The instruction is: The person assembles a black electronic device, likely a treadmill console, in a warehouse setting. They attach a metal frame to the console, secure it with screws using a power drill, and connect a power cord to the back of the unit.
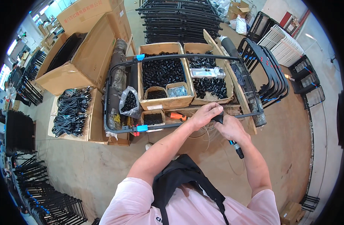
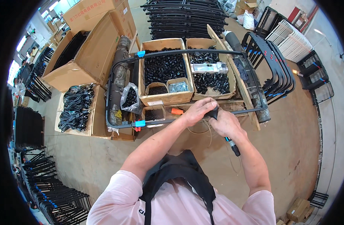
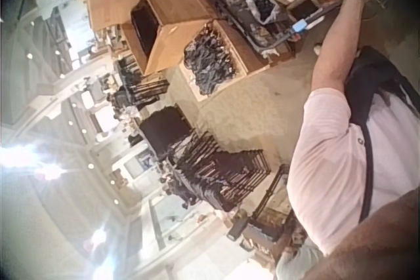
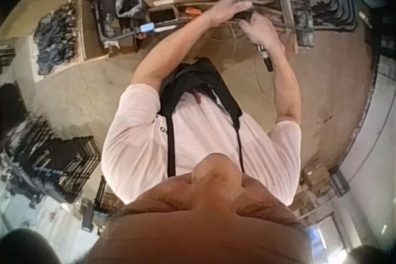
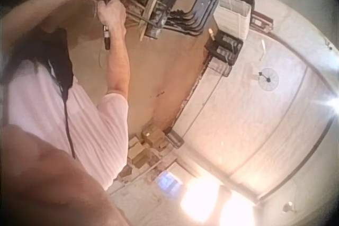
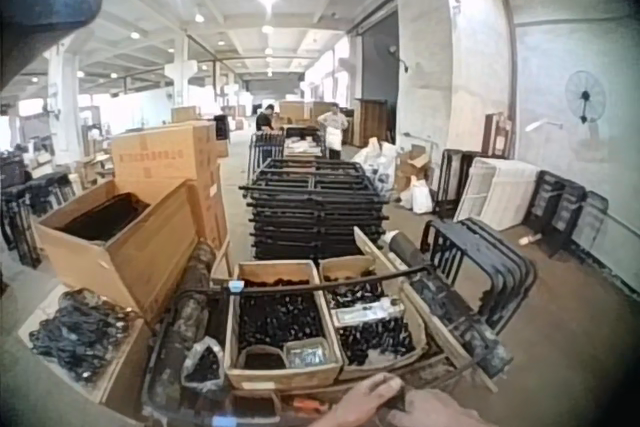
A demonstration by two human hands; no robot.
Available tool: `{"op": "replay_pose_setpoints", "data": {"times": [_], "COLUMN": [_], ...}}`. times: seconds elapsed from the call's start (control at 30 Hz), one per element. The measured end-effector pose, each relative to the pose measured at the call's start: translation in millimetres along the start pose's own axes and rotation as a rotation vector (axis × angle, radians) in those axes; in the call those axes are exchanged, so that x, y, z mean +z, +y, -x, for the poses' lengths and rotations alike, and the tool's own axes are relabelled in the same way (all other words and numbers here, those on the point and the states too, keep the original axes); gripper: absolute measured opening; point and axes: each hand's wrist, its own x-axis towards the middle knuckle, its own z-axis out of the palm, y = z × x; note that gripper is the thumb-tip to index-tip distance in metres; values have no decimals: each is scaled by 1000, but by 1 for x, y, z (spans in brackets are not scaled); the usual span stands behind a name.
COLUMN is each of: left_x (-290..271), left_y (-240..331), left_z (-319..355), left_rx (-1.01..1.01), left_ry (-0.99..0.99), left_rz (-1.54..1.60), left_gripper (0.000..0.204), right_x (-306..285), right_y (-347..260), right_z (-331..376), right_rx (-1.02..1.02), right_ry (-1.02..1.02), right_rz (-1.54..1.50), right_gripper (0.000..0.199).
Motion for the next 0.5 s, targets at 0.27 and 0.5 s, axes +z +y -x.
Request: {"op": "replay_pose_setpoints", "data": {"times": [0.27, 0.5], "left_x": [-1, 8], "left_y": [-5, -15], "left_z": [3, -1], "left_rx": [-31, 48], "left_ry": [17, 54], "left_rz": [27, -27], "left_gripper": [38, 37], "right_x": [7, 15], "right_y": [10, 29], "right_z": [-7, -19], "right_rx": [68, -63], "right_ry": [-80, -27], "right_rz": [-99, -60], "right_gripper": [46, 41]}}
